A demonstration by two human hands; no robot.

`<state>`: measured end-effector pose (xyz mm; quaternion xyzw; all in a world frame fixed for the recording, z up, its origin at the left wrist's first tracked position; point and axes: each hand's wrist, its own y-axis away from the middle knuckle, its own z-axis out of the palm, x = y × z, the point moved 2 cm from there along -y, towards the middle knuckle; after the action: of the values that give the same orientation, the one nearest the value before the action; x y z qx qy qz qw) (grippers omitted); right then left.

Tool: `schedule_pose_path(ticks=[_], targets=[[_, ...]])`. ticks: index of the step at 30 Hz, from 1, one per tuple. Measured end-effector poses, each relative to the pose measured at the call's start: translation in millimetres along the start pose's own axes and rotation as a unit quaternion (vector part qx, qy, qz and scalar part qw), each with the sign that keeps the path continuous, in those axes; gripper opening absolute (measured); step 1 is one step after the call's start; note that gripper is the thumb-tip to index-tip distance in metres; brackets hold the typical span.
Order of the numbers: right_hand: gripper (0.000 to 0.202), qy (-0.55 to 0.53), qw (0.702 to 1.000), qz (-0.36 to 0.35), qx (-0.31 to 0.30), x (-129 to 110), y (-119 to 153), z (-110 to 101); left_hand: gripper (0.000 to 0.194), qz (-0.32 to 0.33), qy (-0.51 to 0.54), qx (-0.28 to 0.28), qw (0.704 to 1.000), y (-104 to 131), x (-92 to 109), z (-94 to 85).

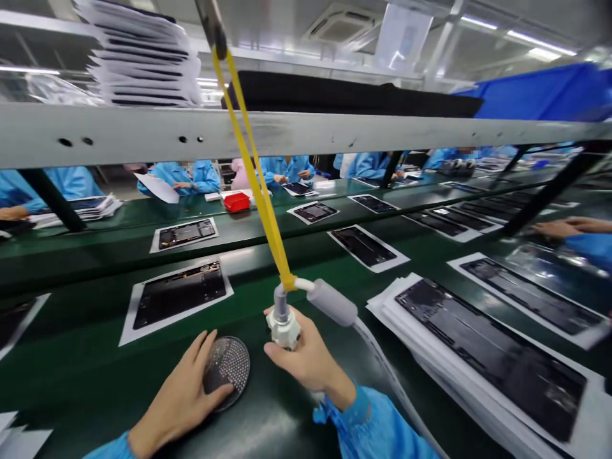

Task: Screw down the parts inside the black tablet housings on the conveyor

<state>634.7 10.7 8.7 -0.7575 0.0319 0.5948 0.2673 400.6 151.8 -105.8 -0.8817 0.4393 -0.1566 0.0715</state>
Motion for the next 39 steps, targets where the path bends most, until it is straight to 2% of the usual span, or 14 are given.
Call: schedule_pose_path(ticks=[2, 4, 6, 9, 12, 15, 19, 22, 25, 28, 32, 36, 39], targets=[[0.014, -0.009, 1.0, 0.022, -0.005, 0, 1, -4, 0.093, -0.015, 0.034, 0.019, 0.999, 11, 7, 7.7], [0.018, -0.02, 0.998, 0.055, -0.003, 2, 2, -10, 0.096, -0.019, 0.069, 0.016, 0.997, 15, 21, 5.8], [0.023, -0.026, 0.996, 0.089, 0.004, 10, 2, -15, 0.111, -0.011, 0.101, -0.016, 0.995, 11, 32, 0.8], [0.04, 0.009, 0.988, 0.146, 0.044, 29, 1, -23, 0.131, 0.035, 0.141, -0.08, 0.986, -1, 26, -4.2], [0.035, 0.046, 0.986, 0.155, 0.04, 41, 2, -28, 0.13, 0.092, 0.182, -0.124, 0.971, -6, 12, -7.6], [0.028, 0.055, 0.988, 0.143, 0.032, 43, 5, -30, 0.129, 0.107, 0.184, -0.115, 0.97, -5, 13, -7.4], [0.035, -0.014, 0.989, 0.129, 0.075, 42, 10, -25, 0.132, 0.011, 0.121, -0.045, 0.992, 5, 38, 4.4], [0.041, -0.028, 0.985, 0.121, 0.115, 35, 18, -16, 0.126, -0.03, 0.115, 0.026, 0.993, 10, 54, 14.5], [0.038, -0.016, 0.985, 0.121, 0.125, 25, 25, -5, 0.122, -0.003, 0.154, 0.049, 0.987, 6, 55, 19.2], [0.028, -0.077, 0.99, 0.087, 0.076, 16, 24, 11, 0.122, 0.063, 0.201, 0.016, 0.977, -6, 42, 16.6], [0.022, -0.152, 0.988, 0.02, -0.01, 12, 12, 43, 0.124, 0.171, 0.25, -0.049, 0.952, -15, 26, 9.4], [0.023, -0.171, 0.985, 0.026, -0.028, 22, 0, 74, 0.129, 0.184, 0.243, -0.043, 0.951, -13, 23, 9.1], [0.022, -0.178, 0.982, 0.054, -0.022, 32, -5, 88, 0.132, 0.174, 0.234, -0.03, 0.956, -11, 27, 11.5]])
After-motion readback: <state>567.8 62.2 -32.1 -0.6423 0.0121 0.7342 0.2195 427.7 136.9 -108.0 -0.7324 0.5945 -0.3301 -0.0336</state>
